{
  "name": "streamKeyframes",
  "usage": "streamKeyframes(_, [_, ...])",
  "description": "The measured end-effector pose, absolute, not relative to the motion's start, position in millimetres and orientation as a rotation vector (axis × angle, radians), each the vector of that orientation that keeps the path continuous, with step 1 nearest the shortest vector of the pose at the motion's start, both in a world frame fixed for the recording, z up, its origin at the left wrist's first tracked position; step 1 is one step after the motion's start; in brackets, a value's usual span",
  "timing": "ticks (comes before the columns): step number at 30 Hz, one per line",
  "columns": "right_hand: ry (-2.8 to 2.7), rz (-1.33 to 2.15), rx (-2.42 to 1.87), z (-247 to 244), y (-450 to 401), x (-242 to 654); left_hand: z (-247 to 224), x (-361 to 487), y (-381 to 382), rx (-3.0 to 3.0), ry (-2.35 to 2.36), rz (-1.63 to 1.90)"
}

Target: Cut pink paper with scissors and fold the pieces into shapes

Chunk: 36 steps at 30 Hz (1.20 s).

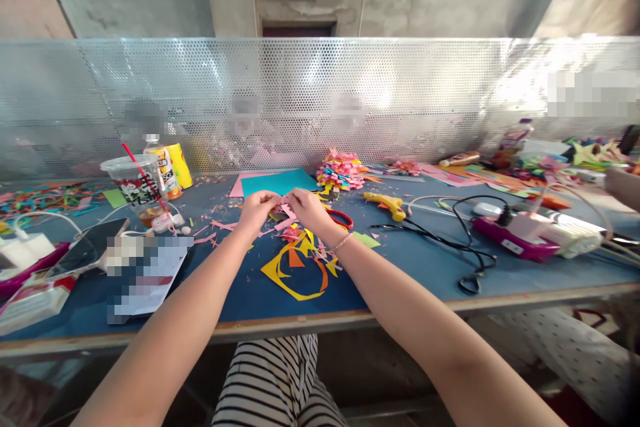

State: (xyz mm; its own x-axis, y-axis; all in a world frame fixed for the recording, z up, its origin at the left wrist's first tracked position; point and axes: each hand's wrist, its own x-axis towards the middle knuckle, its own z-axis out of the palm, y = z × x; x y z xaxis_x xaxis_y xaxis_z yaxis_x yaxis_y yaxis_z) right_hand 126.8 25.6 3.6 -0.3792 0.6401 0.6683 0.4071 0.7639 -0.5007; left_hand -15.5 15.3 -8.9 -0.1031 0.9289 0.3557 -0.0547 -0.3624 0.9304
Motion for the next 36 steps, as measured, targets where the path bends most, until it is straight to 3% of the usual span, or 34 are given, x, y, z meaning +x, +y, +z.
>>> streamKeyframes(14, [-2.076,0.436,-0.816,-1,33,128,-5,-15,14,1.358,1.033,1.461])
streamKeyframes(19, [-1.857,0.679,-0.869,2,46,138,-12,-38,30,1.535,1.484,1.538])
streamKeyframes(23, [-1.761,0.799,-0.879,-1,57,142,-25,-60,42,1.816,1.892,1.355])
streamKeyframes(29, [-2.409,0.404,-0.827,-14,45,130,-42,-73,46,2.064,2.091,0.804])
streamKeyframes(33, [-2.625,-0.083,-0.978,-17,42,130,-46,-76,48,2.076,2.154,0.669])
streamKeyframes(36, [-2.550,-0.217,-1.137,-17,50,140,-45,-77,49,2.076,2.190,0.643])
